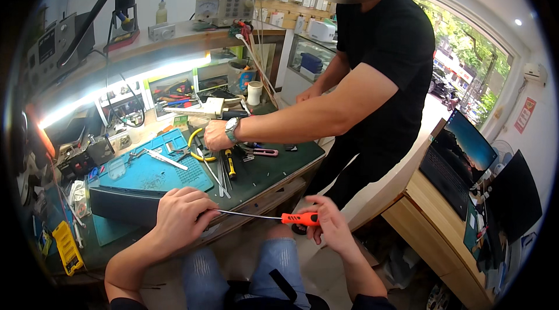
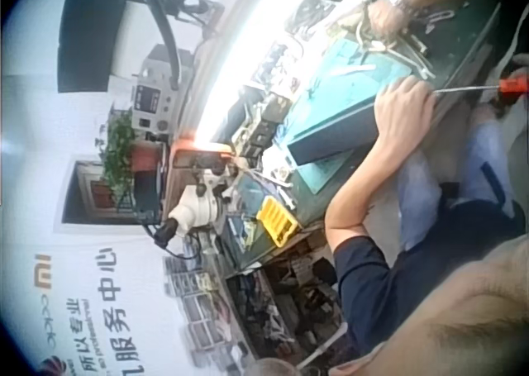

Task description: The person disassembles a black handheld electronic device using a screwdriver and pliers. They remove the back cover to expose the internal battery and circuit board, then use pliers to manipulate a small component or wire near the battery connection.

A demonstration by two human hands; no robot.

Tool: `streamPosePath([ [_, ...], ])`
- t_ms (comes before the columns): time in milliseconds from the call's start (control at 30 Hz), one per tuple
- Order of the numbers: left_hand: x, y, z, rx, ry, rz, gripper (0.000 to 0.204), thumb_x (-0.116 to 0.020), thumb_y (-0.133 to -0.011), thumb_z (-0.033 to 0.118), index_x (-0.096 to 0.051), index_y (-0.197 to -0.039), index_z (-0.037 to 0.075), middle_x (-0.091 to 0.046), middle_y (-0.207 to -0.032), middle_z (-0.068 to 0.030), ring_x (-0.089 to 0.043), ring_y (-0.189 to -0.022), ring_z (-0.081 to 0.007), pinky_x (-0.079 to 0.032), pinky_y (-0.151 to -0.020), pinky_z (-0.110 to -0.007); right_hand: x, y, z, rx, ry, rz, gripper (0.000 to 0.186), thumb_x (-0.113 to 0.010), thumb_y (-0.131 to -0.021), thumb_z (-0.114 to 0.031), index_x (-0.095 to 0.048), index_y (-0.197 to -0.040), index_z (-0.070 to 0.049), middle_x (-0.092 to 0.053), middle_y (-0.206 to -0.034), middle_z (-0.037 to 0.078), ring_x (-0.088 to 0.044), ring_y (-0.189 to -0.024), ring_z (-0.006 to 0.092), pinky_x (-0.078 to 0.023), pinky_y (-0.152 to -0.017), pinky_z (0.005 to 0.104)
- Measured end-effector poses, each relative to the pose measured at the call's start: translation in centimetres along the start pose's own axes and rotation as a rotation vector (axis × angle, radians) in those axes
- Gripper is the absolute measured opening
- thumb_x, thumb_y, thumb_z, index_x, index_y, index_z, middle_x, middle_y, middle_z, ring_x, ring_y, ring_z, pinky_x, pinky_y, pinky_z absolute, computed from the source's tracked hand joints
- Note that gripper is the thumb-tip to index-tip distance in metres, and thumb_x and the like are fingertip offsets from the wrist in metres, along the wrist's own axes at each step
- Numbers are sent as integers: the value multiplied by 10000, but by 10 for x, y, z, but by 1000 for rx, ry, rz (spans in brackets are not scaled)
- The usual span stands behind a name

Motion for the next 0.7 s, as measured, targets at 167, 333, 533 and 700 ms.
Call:
streamPosePath([
  [167,0,-2,-3,16,4,-33,102,-782,-866,227,-767,-889,129,-734,-876,3,-699,-894,-208,-485,-733,-366,10,-6,-9,313,509,-52,311,-479,-1130,-264,-645,-1243,-26,-649,-911,54,-568,-609,89,-467,-551,236],
  [333,1,2,-3,-4,-25,-21,113,-772,-885,244,-769,-923,138,-732,-894,1,-697,-905,-208,-494,-749,-372,-10,3,-27,133,131,40,139,-665,-1010,-119,-693,-1108,-24,-607,-1128,87,-620,-878,132,-506,-750,257],
  [533,0,0,0,-42,-18,9,111,-764,-896,245,-773,-914,136,-733,-904,5,-691,-899,-208,-498,-746,-375,11,-1,-12,324,369,-98,184,-676,-959,-26,-685,-1142,-15,-513,-1320,129,-629,-949,151,-533,-775,282],
  [700,2,3,-4,0,-10,-8,105,-779,-883,237,-773,-896,133,-742,-913,7,-695,-911,-208,-501,-760,-369,-2,0,-7,20,216,28,238,-632,-1000,-46,-666,-1233,-11,-526,-1277,126,-649,-854,121,-563,-710,249],
])
Point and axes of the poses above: each hand's wrist, its own y-axis away from the middle knuckle, its own x-axis out of the back of the hand, z = x × y, the point moved 7 cm from there along -y, towards the middle knuckle
